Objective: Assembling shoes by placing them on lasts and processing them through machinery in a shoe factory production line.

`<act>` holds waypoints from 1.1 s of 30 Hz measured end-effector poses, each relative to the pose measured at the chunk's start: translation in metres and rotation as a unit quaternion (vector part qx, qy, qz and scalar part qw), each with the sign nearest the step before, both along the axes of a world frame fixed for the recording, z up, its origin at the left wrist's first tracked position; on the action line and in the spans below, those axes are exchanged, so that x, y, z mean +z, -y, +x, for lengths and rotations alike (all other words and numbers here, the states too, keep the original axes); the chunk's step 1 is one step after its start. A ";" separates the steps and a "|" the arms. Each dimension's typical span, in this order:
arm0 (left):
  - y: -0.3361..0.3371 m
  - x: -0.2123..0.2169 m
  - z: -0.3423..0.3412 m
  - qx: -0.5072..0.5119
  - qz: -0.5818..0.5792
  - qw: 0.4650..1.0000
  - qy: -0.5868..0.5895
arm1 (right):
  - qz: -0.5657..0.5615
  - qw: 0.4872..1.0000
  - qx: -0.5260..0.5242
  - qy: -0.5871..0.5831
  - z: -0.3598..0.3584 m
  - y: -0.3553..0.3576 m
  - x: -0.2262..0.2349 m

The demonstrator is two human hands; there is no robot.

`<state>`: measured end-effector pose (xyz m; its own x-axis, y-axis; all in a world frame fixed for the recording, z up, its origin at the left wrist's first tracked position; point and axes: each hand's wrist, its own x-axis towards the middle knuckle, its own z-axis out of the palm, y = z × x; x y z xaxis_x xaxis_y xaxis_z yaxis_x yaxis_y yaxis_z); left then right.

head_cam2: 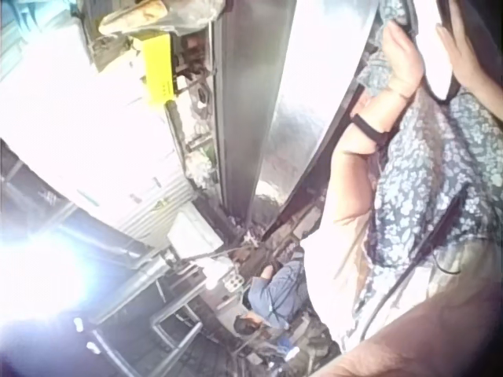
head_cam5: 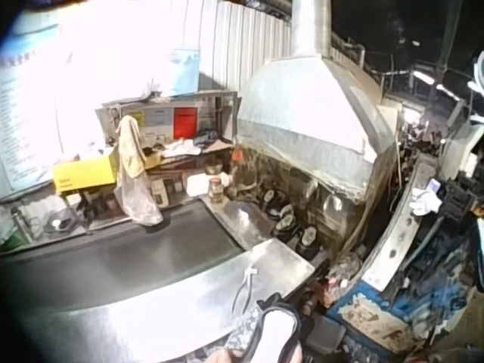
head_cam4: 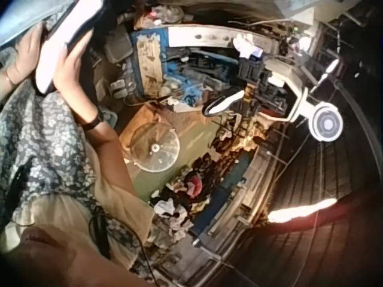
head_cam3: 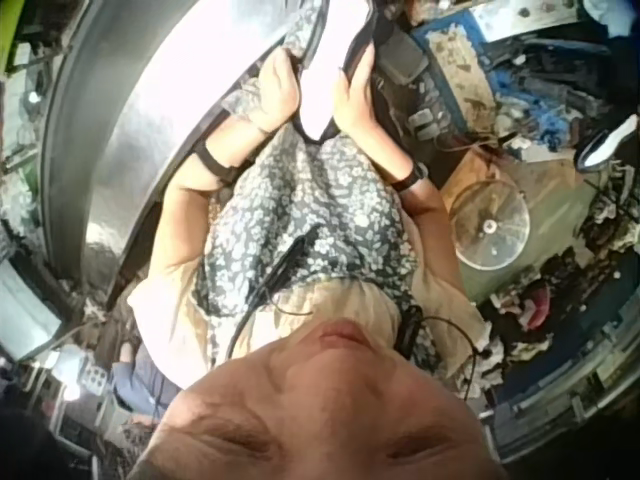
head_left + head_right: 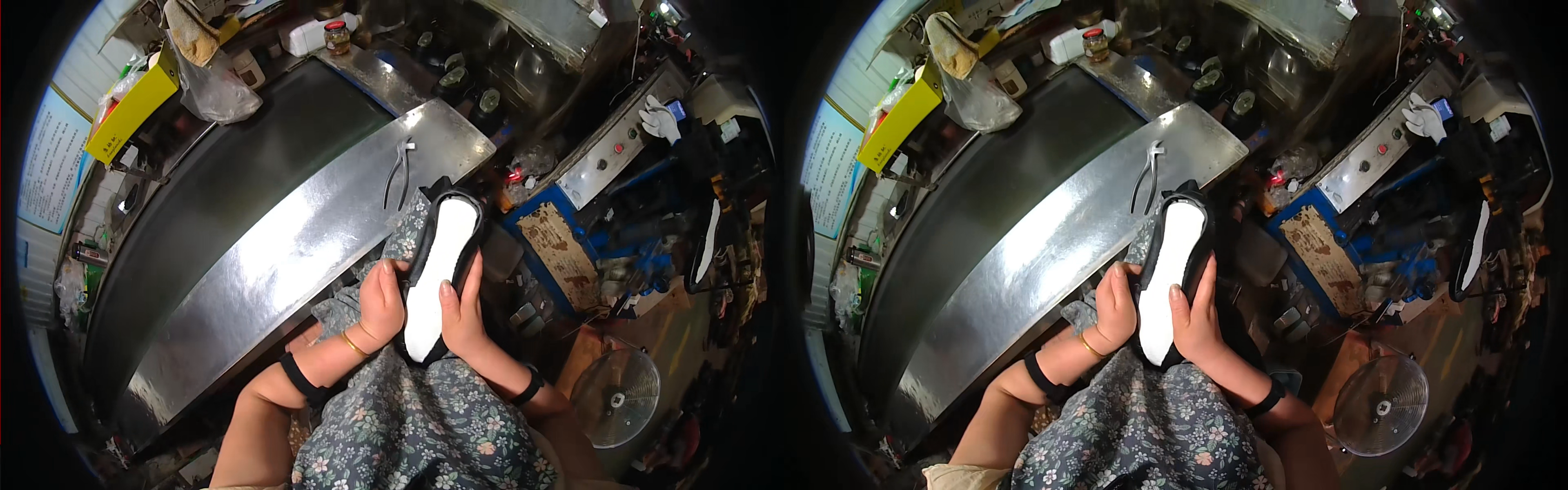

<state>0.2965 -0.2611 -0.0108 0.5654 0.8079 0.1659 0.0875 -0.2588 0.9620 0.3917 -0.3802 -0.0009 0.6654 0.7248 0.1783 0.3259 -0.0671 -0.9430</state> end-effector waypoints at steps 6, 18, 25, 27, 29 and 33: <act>-0.043 0.028 0.071 -0.154 -0.241 0.954 0.090 | -0.021 0.996 0.067 -0.052 -0.012 0.027 -0.010; -0.037 0.054 0.081 -0.337 -0.172 0.923 -0.068 | 0.080 0.926 0.104 -0.354 0.087 -0.028 0.037; -0.037 0.038 0.073 -0.395 -0.326 0.855 0.080 | 0.052 0.989 0.120 -0.067 0.086 -0.028 0.039; -0.038 0.037 0.081 -0.372 -0.309 0.871 0.088 | 0.033 0.998 0.013 -0.047 0.080 -0.041 0.039; -0.038 0.032 0.084 -0.375 -0.299 0.874 0.074 | 0.028 0.998 0.017 -0.055 0.084 -0.040 0.031; -0.046 0.039 0.088 -0.400 -0.273 0.874 0.047 | 0.131 0.882 0.161 -0.424 0.104 -0.022 0.040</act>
<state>0.3842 -0.2153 0.0282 0.9900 0.1334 -0.0449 0.0029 0.2992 0.9542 0.4955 -0.3584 0.0396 0.4068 0.9085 -0.0958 -0.5417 0.1554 -0.8261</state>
